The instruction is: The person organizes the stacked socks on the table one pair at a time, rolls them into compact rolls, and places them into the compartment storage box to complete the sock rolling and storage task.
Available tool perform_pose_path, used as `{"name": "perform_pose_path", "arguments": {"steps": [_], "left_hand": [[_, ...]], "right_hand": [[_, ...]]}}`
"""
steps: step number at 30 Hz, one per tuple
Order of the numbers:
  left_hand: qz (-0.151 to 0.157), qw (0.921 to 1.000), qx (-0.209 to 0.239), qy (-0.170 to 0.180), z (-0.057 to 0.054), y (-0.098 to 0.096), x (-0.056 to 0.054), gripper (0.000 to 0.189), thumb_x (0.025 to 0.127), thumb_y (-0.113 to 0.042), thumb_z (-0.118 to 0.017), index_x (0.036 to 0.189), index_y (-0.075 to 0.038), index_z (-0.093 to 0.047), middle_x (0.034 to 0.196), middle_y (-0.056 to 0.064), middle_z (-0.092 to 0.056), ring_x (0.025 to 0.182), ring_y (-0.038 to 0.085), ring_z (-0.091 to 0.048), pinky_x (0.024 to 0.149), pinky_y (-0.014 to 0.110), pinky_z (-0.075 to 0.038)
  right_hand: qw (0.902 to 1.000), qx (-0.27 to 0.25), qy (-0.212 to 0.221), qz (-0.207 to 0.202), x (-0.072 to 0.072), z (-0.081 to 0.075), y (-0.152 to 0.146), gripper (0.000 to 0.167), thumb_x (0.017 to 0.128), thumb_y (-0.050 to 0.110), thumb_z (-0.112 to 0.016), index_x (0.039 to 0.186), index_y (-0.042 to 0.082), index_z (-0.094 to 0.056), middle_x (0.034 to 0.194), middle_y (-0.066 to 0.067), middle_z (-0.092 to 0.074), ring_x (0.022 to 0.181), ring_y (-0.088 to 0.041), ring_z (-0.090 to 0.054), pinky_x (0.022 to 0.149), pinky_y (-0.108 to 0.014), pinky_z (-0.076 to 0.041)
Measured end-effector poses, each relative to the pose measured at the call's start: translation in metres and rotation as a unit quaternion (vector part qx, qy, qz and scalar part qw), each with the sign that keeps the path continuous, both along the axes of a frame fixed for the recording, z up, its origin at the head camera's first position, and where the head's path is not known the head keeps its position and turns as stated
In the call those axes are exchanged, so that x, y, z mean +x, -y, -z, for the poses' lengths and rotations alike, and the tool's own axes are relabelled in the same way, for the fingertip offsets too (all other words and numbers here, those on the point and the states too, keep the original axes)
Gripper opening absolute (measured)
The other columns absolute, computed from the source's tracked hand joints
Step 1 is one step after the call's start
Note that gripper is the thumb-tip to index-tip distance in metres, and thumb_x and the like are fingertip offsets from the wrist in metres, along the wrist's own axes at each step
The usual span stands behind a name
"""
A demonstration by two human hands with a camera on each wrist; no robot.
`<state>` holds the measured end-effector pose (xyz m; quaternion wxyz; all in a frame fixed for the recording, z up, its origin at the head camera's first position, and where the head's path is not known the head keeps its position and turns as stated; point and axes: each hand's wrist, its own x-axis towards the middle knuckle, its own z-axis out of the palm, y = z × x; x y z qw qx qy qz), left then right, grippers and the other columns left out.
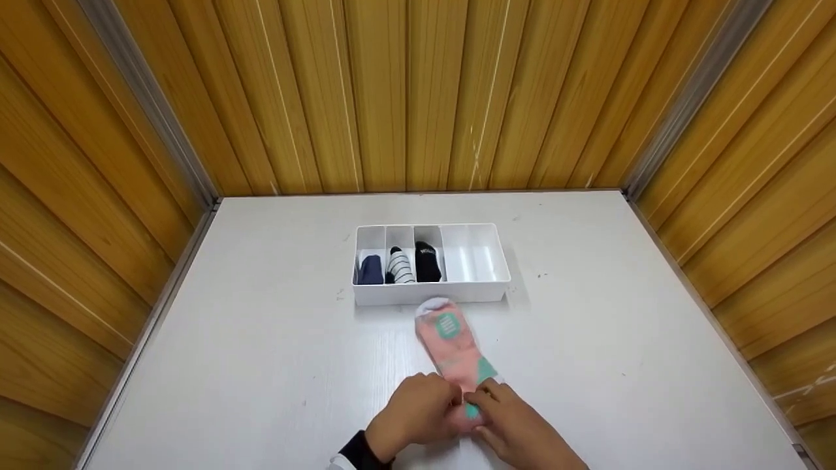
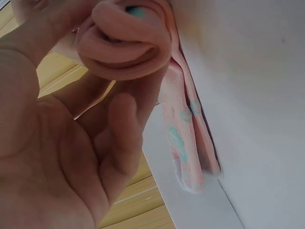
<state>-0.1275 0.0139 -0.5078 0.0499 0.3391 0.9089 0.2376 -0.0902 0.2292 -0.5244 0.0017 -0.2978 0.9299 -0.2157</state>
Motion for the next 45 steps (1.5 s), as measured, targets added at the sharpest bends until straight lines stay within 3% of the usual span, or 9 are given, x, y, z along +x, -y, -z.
{"name": "perform_pose_path", "arguments": {"steps": [8,18,23,28,33,36,39,42,45], "left_hand": [[-0.015,0.9997,-0.017,-0.005,-0.002,-0.001,-0.005,0.032,0.072,-0.028,-0.082,0.054,-0.019,-0.056,0.052,-0.014,-0.035,0.054,0.004,-0.033,0.052,0.021,-0.029],[-0.032,0.9988,-0.017,0.034,-0.002,-0.004,-0.012,0.030,0.070,-0.027,-0.079,0.053,-0.018,-0.056,0.051,-0.014,-0.033,0.052,0.004,-0.033,0.050,0.022,-0.029],[-0.037,0.9977,-0.020,0.053,-0.004,-0.003,-0.014,0.026,0.069,-0.025,-0.077,0.053,-0.018,-0.058,0.050,-0.013,-0.035,0.052,0.006,-0.034,0.048,0.023,-0.028],[-0.036,0.9979,-0.025,0.047,-0.005,-0.002,-0.012,0.039,0.076,-0.038,-0.079,0.053,-0.020,-0.052,0.050,-0.014,-0.035,0.049,0.005,-0.035,0.046,0.024,-0.028],[-0.043,0.9989,-0.014,-0.015,-0.004,0.000,-0.006,0.023,0.074,-0.038,-0.083,0.074,-0.022,-0.067,0.066,-0.014,-0.055,0.058,0.004,-0.049,0.052,0.023,-0.037],[-0.046,0.9967,-0.005,-0.066,-0.001,-0.002,0.001,0.033,0.070,-0.035,-0.089,0.088,-0.022,-0.066,0.079,-0.011,-0.060,0.068,0.006,-0.056,0.057,0.021,-0.041],[-0.048,0.9936,-0.002,-0.102,0.004,-0.004,0.006,0.039,0.069,-0.033,-0.092,0.092,-0.021,-0.063,0.081,-0.008,-0.058,0.068,0.007,-0.053,0.056,0.020,-0.039],[-0.051,0.9922,-0.001,-0.114,0.008,-0.006,0.009,0.038,0.071,-0.031,-0.092,0.093,-0.020,-0.063,0.079,-0.008,-0.057,0.064,0.005,-0.046,0.054,0.018,-0.036],[-0.057,0.9932,-0.004,-0.101,0.010,-0.006,0.008,0.034,0.072,-0.027,-0.091,0.092,-0.020,-0.065,0.077,-0.008,-0.059,0.062,0.003,-0.044,0.054,0.018,-0.036]], "right_hand": [[0.9892,-0.017,-0.145,0.018,0.003,0.004,0.006,0.034,0.076,0.022,-0.089,0.098,0.025,-0.063,0.103,0.013,-0.053,0.086,-0.003,-0.050,0.067,-0.019,-0.047],[0.9850,0.001,-0.172,0.009,0.004,0.002,0.006,0.048,0.067,0.017,-0.092,0.107,0.023,-0.067,0.106,0.015,-0.064,0.090,-0.006,-0.059,0.076,-0.023,-0.053],[0.9860,-0.014,-0.166,0.010,0.002,0.002,0.006,0.047,0.068,0.012,-0.090,0.109,0.021,-0.069,0.107,0.014,-0.068,0.089,-0.007,-0.059,0.078,-0.023,-0.053],[0.9902,-0.024,-0.136,0.017,0.001,0.003,0.005,0.045,0.071,0.010,-0.088,0.109,0.021,-0.070,0.107,0.014,-0.070,0.089,-0.006,-0.060,0.078,-0.025,-0.054],[0.9936,-0.034,-0.105,0.024,-0.002,0.001,0.003,0.041,0.074,0.011,-0.087,0.109,0.022,-0.070,0.106,0.016,-0.070,0.088,-0.005,-0.057,0.074,-0.025,-0.053],[0.9950,-0.042,-0.086,0.029,-0.003,-0.001,0.002,0.040,0.075,0.012,-0.086,0.110,0.024,-0.070,0.106,0.017,-0.069,0.087,-0.003,-0.055,0.072,-0.024,-0.052],[0.9949,-0.052,-0.080,0.031,-0.005,-0.002,0.002,0.040,0.076,0.012,-0.086,0.110,0.024,-0.070,0.106,0.017,-0.069,0.086,-0.001,-0.053,0.071,-0.023,-0.050],[0.9945,-0.058,-0.082,0.031,-0.006,-0.001,0.003,0.039,0.076,0.012,-0.086,0.110,0.024,-0.070,0.105,0.018,-0.069,0.085,-0.001,-0.052,0.071,-0.022,-0.049],[0.9954,-0.044,-0.080,0.031,-0.006,-0.001,0.003,0.039,0.077,0.014,-0.085,0.112,0.025,-0.069,0.106,0.017,-0.068,0.085,-0.001,-0.051,0.070,-0.022,-0.048]]}}
